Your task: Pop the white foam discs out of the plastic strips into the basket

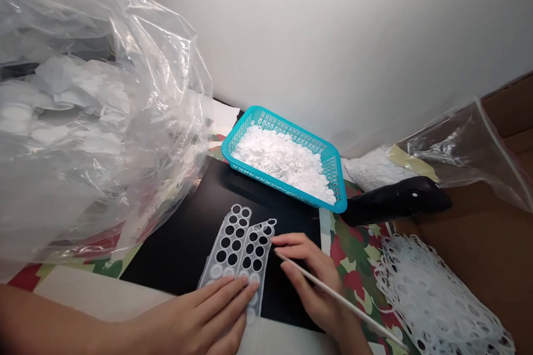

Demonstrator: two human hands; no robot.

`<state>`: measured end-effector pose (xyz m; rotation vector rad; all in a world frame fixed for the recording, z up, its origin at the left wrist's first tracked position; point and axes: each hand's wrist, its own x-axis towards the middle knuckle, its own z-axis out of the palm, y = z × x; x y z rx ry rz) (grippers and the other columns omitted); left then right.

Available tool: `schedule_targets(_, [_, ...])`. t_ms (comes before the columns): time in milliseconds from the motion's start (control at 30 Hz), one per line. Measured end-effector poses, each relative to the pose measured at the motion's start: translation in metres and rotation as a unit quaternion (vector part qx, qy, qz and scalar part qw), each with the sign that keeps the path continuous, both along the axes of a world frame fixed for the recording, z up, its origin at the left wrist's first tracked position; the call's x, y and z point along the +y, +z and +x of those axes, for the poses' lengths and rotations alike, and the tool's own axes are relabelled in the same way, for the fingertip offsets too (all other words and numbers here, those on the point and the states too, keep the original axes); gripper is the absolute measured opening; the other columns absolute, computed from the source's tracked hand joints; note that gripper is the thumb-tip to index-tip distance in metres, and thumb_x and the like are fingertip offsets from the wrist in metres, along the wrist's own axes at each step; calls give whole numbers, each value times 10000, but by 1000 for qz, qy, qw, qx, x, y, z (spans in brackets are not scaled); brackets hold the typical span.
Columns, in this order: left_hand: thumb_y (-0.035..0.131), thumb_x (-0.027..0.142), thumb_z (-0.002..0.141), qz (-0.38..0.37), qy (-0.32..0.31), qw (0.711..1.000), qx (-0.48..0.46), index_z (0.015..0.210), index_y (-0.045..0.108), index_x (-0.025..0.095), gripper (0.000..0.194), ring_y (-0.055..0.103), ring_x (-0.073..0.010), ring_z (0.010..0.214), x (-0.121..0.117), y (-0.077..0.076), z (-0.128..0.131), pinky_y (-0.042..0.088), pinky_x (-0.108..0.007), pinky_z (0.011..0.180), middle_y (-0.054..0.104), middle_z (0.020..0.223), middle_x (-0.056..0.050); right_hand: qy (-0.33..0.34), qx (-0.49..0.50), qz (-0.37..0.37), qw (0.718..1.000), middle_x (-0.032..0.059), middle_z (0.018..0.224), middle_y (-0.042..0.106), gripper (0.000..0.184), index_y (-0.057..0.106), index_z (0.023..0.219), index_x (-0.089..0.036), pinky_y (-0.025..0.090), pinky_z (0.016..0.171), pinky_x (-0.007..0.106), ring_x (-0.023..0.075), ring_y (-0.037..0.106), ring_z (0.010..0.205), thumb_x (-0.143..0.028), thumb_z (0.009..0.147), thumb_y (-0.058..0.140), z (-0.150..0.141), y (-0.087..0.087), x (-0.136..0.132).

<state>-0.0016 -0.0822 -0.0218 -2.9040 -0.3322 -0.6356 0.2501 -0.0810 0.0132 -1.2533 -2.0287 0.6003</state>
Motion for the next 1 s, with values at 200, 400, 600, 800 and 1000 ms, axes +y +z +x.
schedule_targets(200, [419, 266, 945, -2, 4, 1000, -11, 1290, 525, 113, 392, 552, -255, 1192, 2, -3, 0, 404, -360, 1003, 572, 1322, -124, 35, -39, -58, 997, 103, 1259, 628, 173, 590, 1069, -216, 524, 960, 335, 205, 611, 1160, -145, 928, 518, -10, -4, -1])
schedule_targets(400, [454, 245, 947, -115, -44, 990, 73, 1373, 454, 63, 463, 470, -252, 1295, 20, 24, -7, 384, -317, 1055, 442, 1434, -145, 5, -62, -45, 997, 83, 1435, 481, 170, 576, 1079, -235, 394, 1101, 404, 220, 473, 1316, -171, 938, 507, -8, -15, 4])
schedule_targets(600, [355, 489, 964, -226, -52, 968, 97, 1449, 300, 18, 678, 282, -270, 1407, 37, 27, -6, 284, -349, 1146, 248, 1528, -167, -28, -38, 7, 999, 78, 1402, 503, 205, 587, 1102, -240, 450, 1051, 355, 211, 493, 1293, -154, 932, 510, -7, -13, 3])
schedule_targets(800, [334, 495, 955, -193, -41, 978, 66, 1429, 323, -6, 689, 327, -282, 1386, 42, 18, -4, 287, -366, 1141, 314, 1506, -181, -6, -59, 49, 997, 81, 1185, 644, 230, 596, 1105, -217, 529, 938, 274, 169, 629, 1100, -108, 910, 542, 1, -9, 1])
schedule_targets(1000, [374, 293, 967, -34, -49, 998, -22, 1289, 523, 0, 460, 538, -269, 1205, 30, 11, 1, 351, -351, 1085, 567, 1317, -165, 112, -102, 7, 988, 94, 1216, 651, 278, 568, 1140, -203, 530, 970, 290, 185, 619, 1147, -69, 897, 549, 6, -9, -4])
